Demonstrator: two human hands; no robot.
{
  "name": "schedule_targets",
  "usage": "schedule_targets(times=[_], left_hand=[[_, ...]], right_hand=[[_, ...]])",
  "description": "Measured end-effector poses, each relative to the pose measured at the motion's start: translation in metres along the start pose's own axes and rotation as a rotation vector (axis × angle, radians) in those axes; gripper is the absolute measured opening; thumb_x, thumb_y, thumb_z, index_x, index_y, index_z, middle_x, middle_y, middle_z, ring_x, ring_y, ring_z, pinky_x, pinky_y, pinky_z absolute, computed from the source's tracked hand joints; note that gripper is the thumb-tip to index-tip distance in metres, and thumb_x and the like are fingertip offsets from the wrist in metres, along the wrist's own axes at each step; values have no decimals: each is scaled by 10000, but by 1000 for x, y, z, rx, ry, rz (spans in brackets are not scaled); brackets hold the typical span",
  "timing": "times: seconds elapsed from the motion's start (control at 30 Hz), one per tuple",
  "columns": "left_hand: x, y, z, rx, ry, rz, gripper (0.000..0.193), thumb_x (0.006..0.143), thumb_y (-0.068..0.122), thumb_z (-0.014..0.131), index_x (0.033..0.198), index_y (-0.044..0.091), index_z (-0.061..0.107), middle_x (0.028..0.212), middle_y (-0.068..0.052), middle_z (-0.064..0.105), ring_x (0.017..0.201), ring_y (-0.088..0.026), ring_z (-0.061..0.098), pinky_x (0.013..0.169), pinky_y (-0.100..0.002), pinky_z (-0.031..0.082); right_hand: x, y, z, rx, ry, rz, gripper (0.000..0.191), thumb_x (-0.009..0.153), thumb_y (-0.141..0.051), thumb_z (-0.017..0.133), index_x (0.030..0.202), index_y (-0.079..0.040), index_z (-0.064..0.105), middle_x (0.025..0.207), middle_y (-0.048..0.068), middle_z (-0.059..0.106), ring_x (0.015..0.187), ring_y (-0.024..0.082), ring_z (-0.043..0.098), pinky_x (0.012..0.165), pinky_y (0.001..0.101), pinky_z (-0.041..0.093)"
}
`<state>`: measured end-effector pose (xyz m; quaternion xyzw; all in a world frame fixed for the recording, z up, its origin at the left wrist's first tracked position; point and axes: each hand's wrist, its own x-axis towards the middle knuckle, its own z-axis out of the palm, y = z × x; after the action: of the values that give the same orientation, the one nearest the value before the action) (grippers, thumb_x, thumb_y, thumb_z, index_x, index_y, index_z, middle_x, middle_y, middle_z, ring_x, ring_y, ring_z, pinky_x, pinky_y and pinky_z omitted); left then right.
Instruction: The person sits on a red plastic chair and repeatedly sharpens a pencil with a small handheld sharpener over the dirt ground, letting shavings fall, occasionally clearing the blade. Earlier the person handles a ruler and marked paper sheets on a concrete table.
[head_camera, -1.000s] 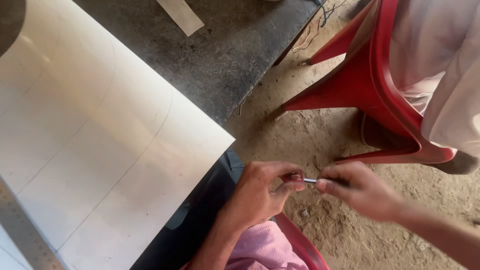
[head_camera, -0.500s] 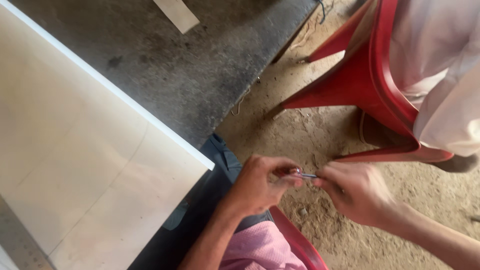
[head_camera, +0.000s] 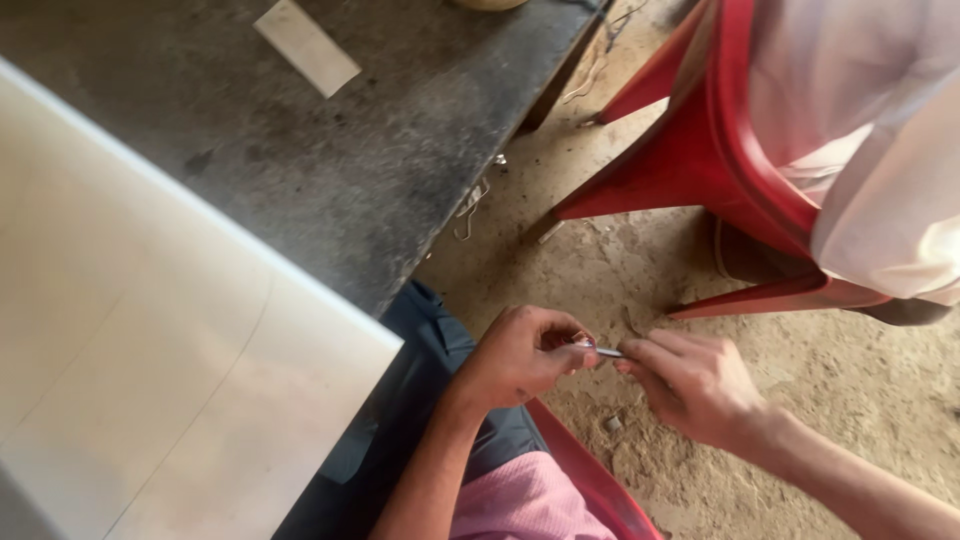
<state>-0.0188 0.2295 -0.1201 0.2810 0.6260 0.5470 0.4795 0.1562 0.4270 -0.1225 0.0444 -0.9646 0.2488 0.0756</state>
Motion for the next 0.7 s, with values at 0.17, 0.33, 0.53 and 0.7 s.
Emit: schedule_targets(times=[0.17,0.33,0.53,0.7], left_hand=[[2,8,5,156,-51,91,287,806,174,803,1041,11,775,892,-84,790,795,-98,754,744,-275,594],[4,4,5,135,-41,45,281,818,165,796,1039,-5,761,878,-86,790,796,-111,750,746,-289,598],[0,8,3,100,-17,20,237,845,169,797,1000,-9,779,801,-91,782,719,-110,662,678,-308,552],[-21,12,4,147,57,75,249,829,168,792,1015,3,766,807,-83,777,740,-93,720,702,-295,574]], right_hand=[[-10,23,9,1337,-501,1169,324,1011,-241,698,1000,80,744,566,-41,442,419,73,381,369,247,270],[-7,5,1,617,-368,814,224,914,-236,744,1035,-49,771,663,20,640,573,131,529,486,313,436],[-4,-25,-7,-59,88,40,182,811,-99,763,964,-24,698,715,103,644,593,286,602,514,416,468],[2,-4,3,932,-336,850,199,959,-134,754,997,61,763,639,44,554,519,162,495,465,325,369]])
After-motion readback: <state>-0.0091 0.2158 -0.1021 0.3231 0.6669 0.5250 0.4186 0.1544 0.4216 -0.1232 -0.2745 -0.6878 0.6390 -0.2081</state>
